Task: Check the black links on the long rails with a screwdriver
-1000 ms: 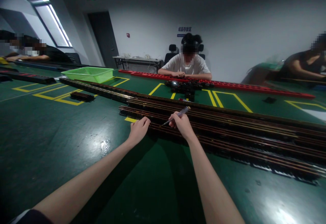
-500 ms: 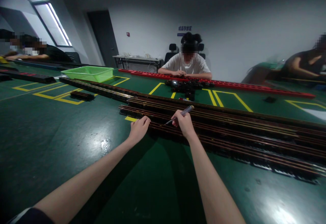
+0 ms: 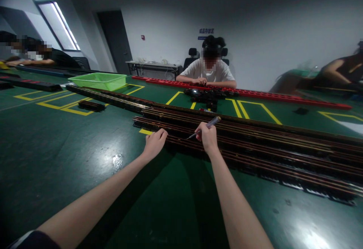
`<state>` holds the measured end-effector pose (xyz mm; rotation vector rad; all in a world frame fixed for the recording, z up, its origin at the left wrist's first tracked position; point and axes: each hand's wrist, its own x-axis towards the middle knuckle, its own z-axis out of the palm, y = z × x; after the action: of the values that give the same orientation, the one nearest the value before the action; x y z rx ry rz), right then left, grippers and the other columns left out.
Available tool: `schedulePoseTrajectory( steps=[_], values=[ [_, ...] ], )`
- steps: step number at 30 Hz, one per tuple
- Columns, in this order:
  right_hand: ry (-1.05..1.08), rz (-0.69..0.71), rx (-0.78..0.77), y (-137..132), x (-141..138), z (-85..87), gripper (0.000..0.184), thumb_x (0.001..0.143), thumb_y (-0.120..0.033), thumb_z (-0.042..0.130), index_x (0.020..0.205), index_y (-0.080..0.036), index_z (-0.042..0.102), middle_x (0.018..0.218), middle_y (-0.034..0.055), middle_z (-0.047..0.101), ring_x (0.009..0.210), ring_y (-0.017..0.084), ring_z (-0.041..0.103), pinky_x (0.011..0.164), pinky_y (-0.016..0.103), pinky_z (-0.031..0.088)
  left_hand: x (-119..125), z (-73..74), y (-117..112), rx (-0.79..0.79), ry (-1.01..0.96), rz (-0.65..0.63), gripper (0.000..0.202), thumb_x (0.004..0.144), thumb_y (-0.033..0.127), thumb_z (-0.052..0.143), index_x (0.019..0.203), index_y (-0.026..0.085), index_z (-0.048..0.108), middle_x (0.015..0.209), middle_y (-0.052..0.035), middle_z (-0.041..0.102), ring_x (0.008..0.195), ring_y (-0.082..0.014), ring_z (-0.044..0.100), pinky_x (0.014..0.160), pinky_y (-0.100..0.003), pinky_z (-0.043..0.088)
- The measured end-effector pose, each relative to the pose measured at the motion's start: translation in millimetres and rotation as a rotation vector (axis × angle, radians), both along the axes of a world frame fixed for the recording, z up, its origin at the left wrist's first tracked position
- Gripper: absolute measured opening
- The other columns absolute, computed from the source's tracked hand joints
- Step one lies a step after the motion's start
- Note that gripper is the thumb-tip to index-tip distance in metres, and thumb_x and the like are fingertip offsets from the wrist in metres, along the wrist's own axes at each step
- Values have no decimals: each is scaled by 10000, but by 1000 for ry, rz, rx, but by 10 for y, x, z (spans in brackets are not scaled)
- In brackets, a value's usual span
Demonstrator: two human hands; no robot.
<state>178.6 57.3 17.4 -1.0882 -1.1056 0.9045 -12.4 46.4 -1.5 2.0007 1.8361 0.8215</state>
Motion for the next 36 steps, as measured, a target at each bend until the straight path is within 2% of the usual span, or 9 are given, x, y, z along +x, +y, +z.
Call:
schedulePoseTrajectory(
  steps=[6, 17, 36],
  values=[
    [6, -54, 19, -4, -16, 9, 196, 577, -224, 487, 390, -170, 506, 324, -10, 421, 307, 81, 380, 321, 204, 281, 7, -8, 5, 10, 21, 12, 315, 913, 255, 293, 801, 203, 583, 881, -39, 662, 907, -215, 579, 857, -367, 356],
    [-34, 15, 27, 6, -19, 3, 189, 601, -240, 499, 422, -179, 506, 354, -20, 434, 327, 79, 392, 337, 200, 285, -7, -24, 22, 16, 23, 7, 314, 917, 262, 293, 789, 204, 575, 858, -33, 660, 885, -210, 579, 837, -352, 357],
    [-96, 8, 54, 22, -20, -17, 175, 639, -230, 487, 469, -188, 490, 357, -36, 430, 315, 76, 383, 318, 193, 287, -3, -5, 15, -8, 31, 15, 310, 916, 271, 281, 802, 209, 562, 888, -31, 661, 923, -220, 567, 865, -374, 339]
  ],
)
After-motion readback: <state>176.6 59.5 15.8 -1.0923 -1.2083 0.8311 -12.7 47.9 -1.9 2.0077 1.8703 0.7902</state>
